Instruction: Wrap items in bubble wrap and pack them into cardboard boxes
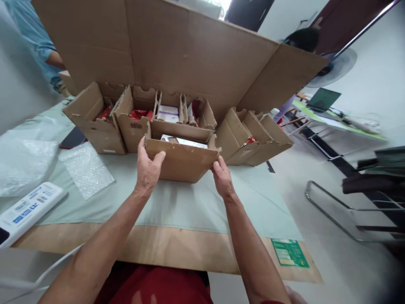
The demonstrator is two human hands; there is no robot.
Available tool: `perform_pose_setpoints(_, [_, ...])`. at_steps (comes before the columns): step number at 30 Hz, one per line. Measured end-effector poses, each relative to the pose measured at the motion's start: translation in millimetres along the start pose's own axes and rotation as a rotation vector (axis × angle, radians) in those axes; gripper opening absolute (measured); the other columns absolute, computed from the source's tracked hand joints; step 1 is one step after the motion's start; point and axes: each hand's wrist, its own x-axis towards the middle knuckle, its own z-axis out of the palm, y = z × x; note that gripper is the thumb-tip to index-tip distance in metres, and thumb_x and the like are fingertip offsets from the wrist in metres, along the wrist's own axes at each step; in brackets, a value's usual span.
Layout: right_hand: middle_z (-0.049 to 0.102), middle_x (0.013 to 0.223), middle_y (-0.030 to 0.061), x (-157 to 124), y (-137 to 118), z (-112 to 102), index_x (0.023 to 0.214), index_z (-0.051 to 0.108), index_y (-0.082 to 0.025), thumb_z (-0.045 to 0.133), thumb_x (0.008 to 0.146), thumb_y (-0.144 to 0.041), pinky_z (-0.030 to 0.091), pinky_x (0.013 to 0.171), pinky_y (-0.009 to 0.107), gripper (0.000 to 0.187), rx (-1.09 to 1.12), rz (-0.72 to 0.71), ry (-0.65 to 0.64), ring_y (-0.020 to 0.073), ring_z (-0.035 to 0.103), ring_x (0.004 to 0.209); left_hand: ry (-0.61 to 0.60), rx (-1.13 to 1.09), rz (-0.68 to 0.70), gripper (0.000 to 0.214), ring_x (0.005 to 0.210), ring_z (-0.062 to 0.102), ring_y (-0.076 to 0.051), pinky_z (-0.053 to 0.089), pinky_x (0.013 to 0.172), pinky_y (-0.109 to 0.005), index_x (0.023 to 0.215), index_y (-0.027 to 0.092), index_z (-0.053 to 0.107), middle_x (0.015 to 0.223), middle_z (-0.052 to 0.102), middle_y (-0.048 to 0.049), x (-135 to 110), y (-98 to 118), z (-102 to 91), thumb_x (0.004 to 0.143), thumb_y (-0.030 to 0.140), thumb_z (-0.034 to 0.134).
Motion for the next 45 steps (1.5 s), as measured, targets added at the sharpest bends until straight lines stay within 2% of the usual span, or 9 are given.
perform_pose_setpoints(3, [0.067, 0.137, 0.0150, -21, 5, -4, 0.141, 0.055, -0.021, 0.041, 0.098, -0.057, 0.058, 0.083, 0.041, 0.058, 0.197, 0.126, 0.043, 0.0251, 0.068, 0.115, 0.042, 0.125, 0.054, 0.076, 0.151, 0.035, -0.029, 0.025, 0.126, -0.050, 0.154, 0.018, 0.029, 0.162, 0.036, -0.0168, -20, 3, -4.0, 0.086, 0.028, 0.060])
perform_pose_setpoints(7, [0.077, 0.083, 0.0110, -64, 3, -7, 0.099, 0.073, -0.015, 0.054, 0.095, -0.053, 0.056, 0.063, 0.033, 0.043, 0.160, 0.297, 0.140, 0.0212, 0.071, 0.073, -0.061, 0.265, 0.151, 0.081, 0.157, 0.020, -0.030, 0.022, 0.127, -0.054, 0.161, 0.023, 0.015, 0.169, 0.021, -0.0158, -86, 1, -28.0, 0.091, 0.025, 0.056])
perform_pose_setpoints(13, [0.079, 0.087, 0.0047, -75, -49, 74, 0.097, 0.075, -0.021, 0.055, 0.098, -0.034, 0.058, 0.076, 0.033, 0.024, 0.011, 0.025, -0.483, 0.0195, 0.073, 0.081, -0.429, 0.501, 0.241, 0.051, 0.137, 0.052, -0.033, 0.045, 0.113, -0.059, 0.132, 0.023, 0.061, 0.140, 0.061, -0.0141, -154, -34, -88.4, 0.082, 0.011, 0.054])
perform_pose_setpoints(17, [0.073, 0.125, 0.0057, -45, -88, 177, 0.123, 0.069, -0.023, 0.058, 0.095, -0.018, 0.051, 0.099, 0.037, 0.030, -0.278, -0.418, -0.792, 0.0218, 0.065, 0.113, -0.426, 0.489, 0.214, 0.041, 0.122, 0.062, -0.031, 0.054, 0.104, -0.054, 0.114, 0.022, 0.070, 0.118, 0.072, -0.0112, -161, -44, -107.5, 0.080, 0.009, 0.050])
perform_pose_setpoints(21, [0.058, 0.145, 0.0103, -23, -104, 253, 0.130, 0.063, -0.022, 0.053, 0.096, -0.013, 0.046, 0.096, 0.038, 0.036, -0.599, -0.623, -0.865, 0.0251, 0.054, 0.124, -0.398, 0.462, 0.223, 0.038, 0.122, 0.063, -0.031, 0.056, 0.103, -0.053, 0.107, 0.023, 0.072, 0.115, 0.073, -0.0104, -167, -41, -109.0, 0.081, 0.007, 0.049])
perform_pose_setpoints(24, [0.067, 0.130, 0.0091, -21, -101, 261, 0.112, 0.070, -0.019, 0.050, 0.096, -0.009, 0.043, 0.094, 0.037, 0.027, -0.652, -0.635, -0.882, 0.0241, 0.055, 0.118, -0.386, 0.438, 0.221, 0.038, 0.122, 0.063, -0.031, 0.056, 0.102, -0.053, 0.106, 0.024, 0.072, 0.115, 0.074, -0.0105, -169, -41, -112.9, 0.080, 0.006, 0.050])
perform_pose_setpoints(31, [0.073, 0.112, 0.0147, -14, -130, 219, 0.102, 0.074, -0.014, 0.056, 0.095, -0.017, 0.043, 0.087, 0.043, 0.020, -0.699, -0.561, -0.833, 0.0289, 0.060, 0.102, -0.331, 0.407, 0.242, 0.036, 0.114, 0.066, -0.029, 0.058, 0.098, -0.051, 0.104, 0.021, 0.071, 0.109, 0.074, -0.0107, -161, -49, -126.7, 0.079, 0.004, 0.052])
perform_pose_setpoints(40, [0.039, 0.160, 0.0135, -26, -236, 375, 0.114, 0.074, -0.025, 0.061, 0.097, -0.048, 0.042, 0.106, 0.053, 0.031, -0.338, -0.940, -0.966, 0.0378, 0.031, 0.148, -0.395, 0.382, 0.243, 0.039, 0.109, 0.066, -0.028, 0.058, 0.092, -0.044, 0.108, 0.020, 0.064, 0.112, 0.071, -0.0118, -160, -51, -125.2, 0.077, 0.001, 0.050])
perform_pose_setpoints(45, [0.056, 0.146, 0.0166, -23, -226, 394, 0.126, 0.062, -0.013, 0.049, 0.104, -0.039, 0.046, 0.105, 0.047, 0.037, -0.410, -0.797, -0.953, 0.0288, 0.048, 0.137, -0.362, 0.375, 0.296, 0.036, 0.106, 0.065, -0.029, 0.057, 0.090, -0.045, 0.105, 0.019, 0.064, 0.106, 0.071, -0.0118, -159, -54, -125.1, 0.076, 0.001, 0.052])
